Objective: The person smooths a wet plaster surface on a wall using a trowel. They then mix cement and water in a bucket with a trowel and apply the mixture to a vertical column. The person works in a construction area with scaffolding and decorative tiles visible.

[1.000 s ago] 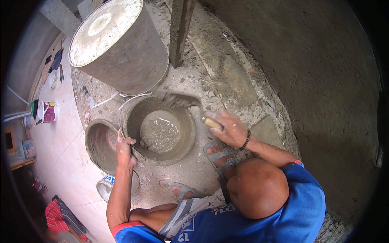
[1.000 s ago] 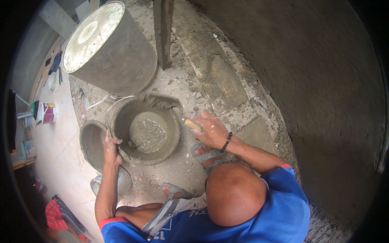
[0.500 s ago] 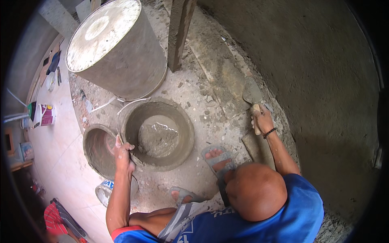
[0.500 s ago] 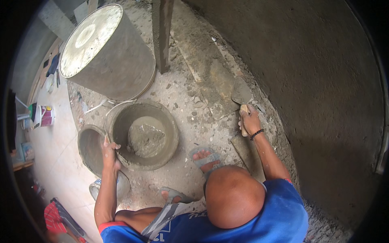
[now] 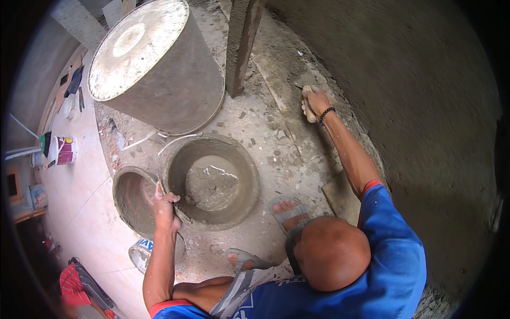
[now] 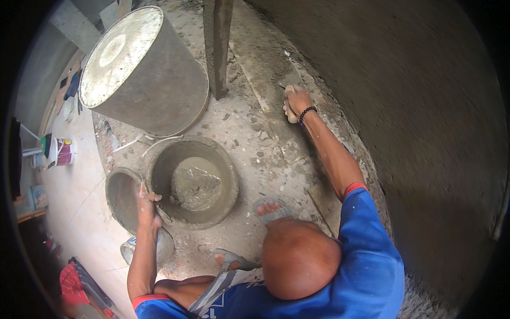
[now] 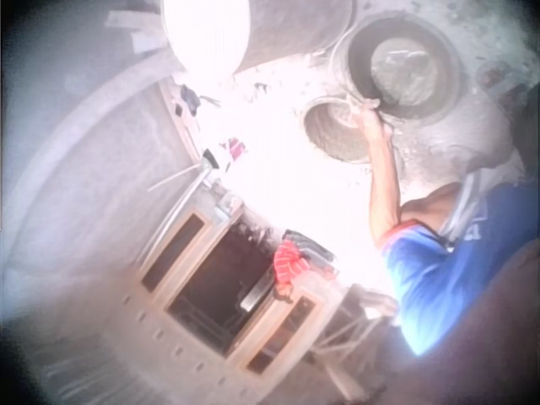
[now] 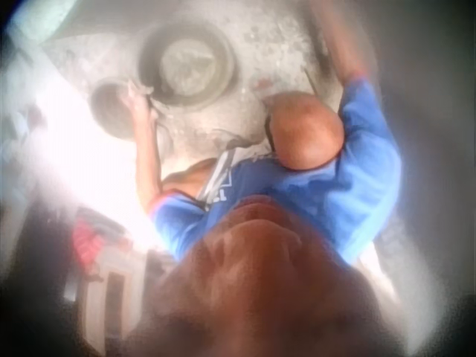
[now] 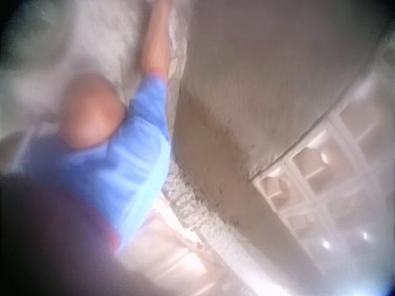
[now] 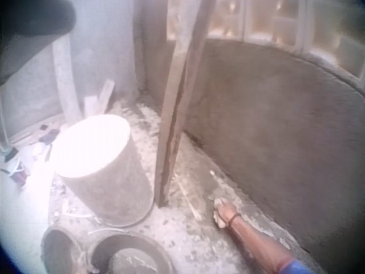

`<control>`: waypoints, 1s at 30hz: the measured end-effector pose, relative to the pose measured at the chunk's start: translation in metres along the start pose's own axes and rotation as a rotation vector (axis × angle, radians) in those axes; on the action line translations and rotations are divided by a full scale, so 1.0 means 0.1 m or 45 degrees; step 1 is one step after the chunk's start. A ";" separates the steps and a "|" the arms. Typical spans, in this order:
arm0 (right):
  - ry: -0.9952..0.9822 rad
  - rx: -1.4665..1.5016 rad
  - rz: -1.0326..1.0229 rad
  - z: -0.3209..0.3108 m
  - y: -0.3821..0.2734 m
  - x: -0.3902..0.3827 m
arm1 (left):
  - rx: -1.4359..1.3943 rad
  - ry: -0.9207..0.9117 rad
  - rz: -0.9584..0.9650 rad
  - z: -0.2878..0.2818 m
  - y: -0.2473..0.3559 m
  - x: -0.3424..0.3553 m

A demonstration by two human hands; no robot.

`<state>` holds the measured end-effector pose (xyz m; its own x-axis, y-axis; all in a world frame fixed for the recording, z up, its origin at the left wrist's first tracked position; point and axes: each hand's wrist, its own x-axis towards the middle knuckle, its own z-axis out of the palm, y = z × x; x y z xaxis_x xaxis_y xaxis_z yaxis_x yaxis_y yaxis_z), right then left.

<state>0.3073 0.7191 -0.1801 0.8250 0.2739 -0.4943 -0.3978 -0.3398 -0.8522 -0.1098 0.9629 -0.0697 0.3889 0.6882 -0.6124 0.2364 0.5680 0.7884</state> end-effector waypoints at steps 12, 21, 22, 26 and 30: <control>-0.144 0.286 -0.030 0.10 0.05 0.10 | -0.079 -0.110 -0.022 -0.05 -0.01 0.03; -0.525 -0.133 -0.393 -0.01 -0.30 -1.70 | -0.068 -0.074 0.002 0.02 0.02 -0.03; -0.498 -0.269 -0.706 0.03 -0.15 -1.78 | -0.053 -0.070 0.004 0.01 0.00 -0.01; -0.715 -1.014 -0.852 0.19 0.08 -2.17 | -0.049 -0.140 0.027 0.01 0.02 -0.04; -0.423 -0.666 -0.898 0.01 0.33 -2.15 | -0.059 -0.150 0.043 0.06 0.03 -0.07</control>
<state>0.1166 0.6500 -0.1021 0.6177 0.7863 0.0146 0.4480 -0.3365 -0.8283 -0.1064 0.9572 -0.0632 0.4983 0.6514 -0.5721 0.1811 0.5672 0.8034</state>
